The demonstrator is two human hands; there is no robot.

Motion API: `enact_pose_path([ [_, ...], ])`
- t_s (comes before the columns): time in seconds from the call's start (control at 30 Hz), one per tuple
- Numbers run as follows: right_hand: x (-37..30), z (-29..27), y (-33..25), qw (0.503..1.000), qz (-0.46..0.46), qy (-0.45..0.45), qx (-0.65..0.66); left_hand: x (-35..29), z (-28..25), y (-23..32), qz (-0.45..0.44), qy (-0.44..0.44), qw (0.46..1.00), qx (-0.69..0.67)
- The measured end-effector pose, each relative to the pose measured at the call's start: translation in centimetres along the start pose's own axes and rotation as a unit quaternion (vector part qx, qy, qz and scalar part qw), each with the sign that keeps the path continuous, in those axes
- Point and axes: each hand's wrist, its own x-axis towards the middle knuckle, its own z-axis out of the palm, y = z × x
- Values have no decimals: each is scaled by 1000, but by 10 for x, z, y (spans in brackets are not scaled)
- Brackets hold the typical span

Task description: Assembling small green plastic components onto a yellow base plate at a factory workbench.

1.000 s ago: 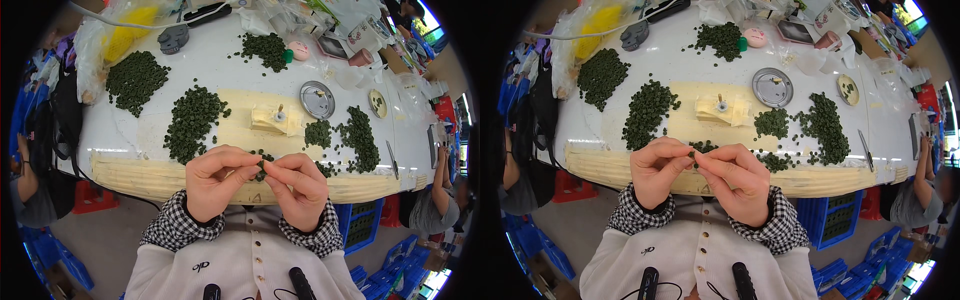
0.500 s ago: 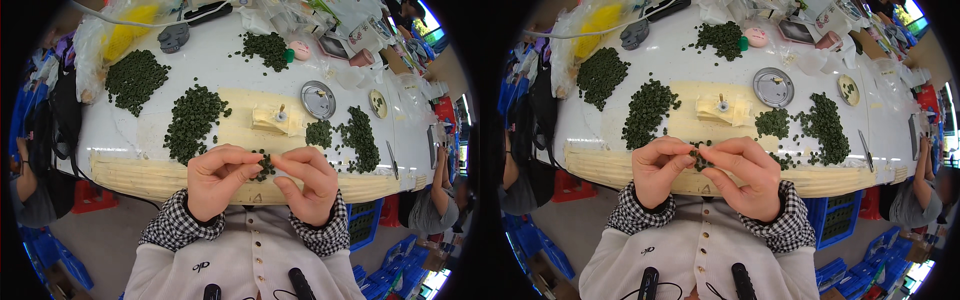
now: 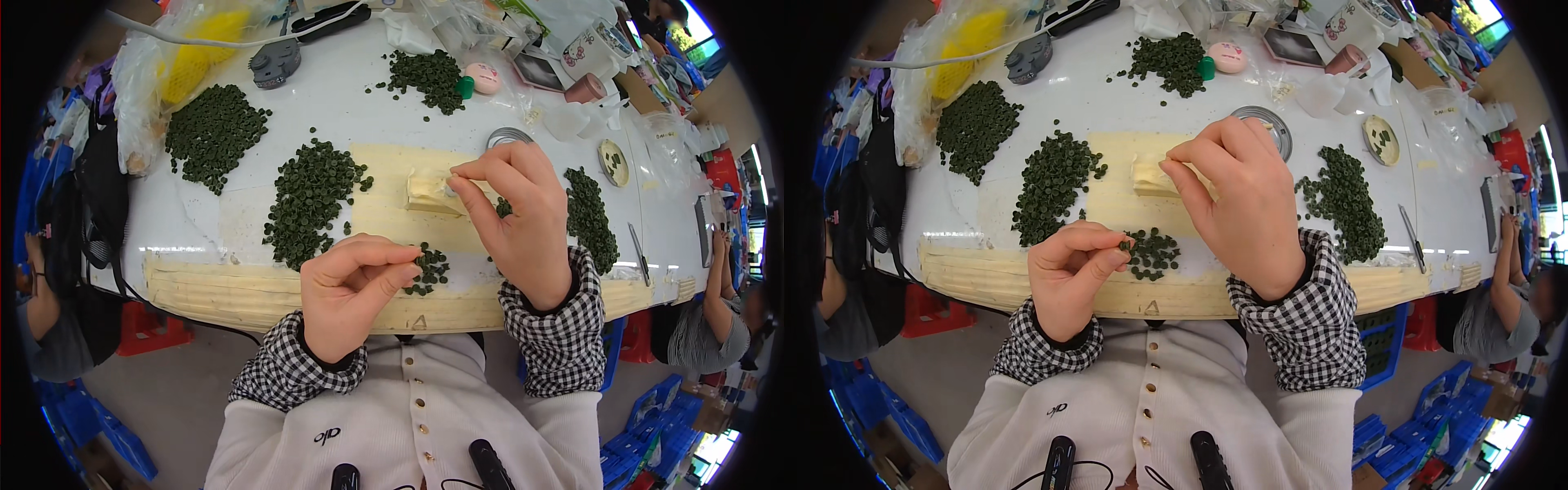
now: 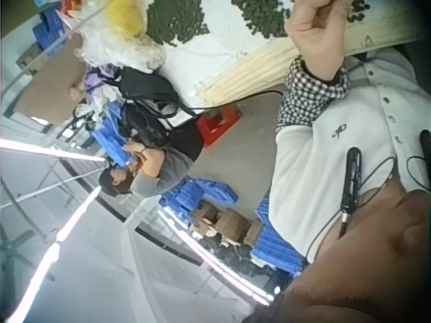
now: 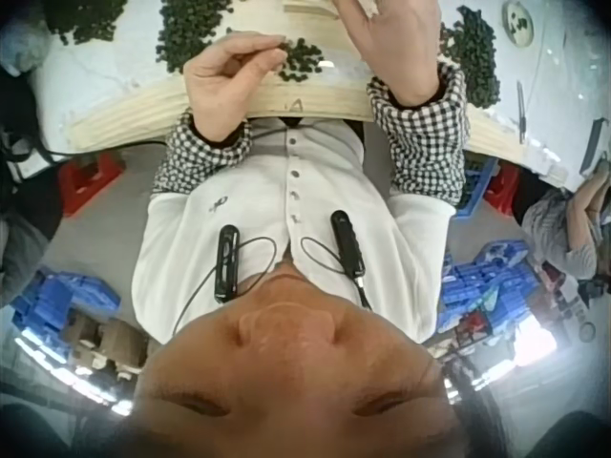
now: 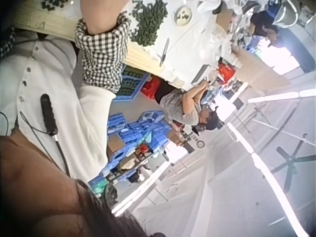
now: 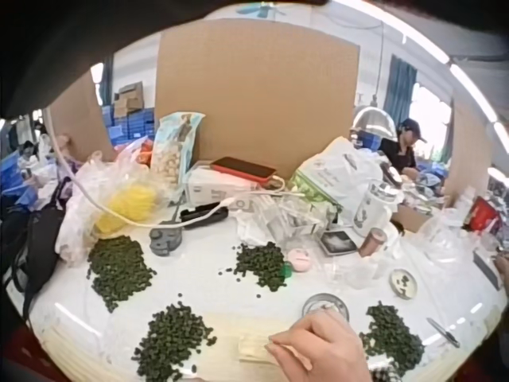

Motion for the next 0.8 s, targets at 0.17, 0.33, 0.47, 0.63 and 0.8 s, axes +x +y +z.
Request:
enact_pose_path([
  [0.17,-5,-27,-26,992,13,73,102,-1,-2,-1,-5,0,1000,-4],
  [0.33,-15,-11,-27,941,58,-65,327,0,1,0,-2,-3,1000,-11],
  [0.47,-18,-11,-31,902,119,-121,396,0,1,-1,6,-3,1000,-11],
  [0.63,-20,-4,-26,918,79,-89,377,0,1,-1,6,2,1000,-11],
  [0.8,-19,-8,-29,895,129,-83,419,0,1,0,-3,3,1000,-6],
])
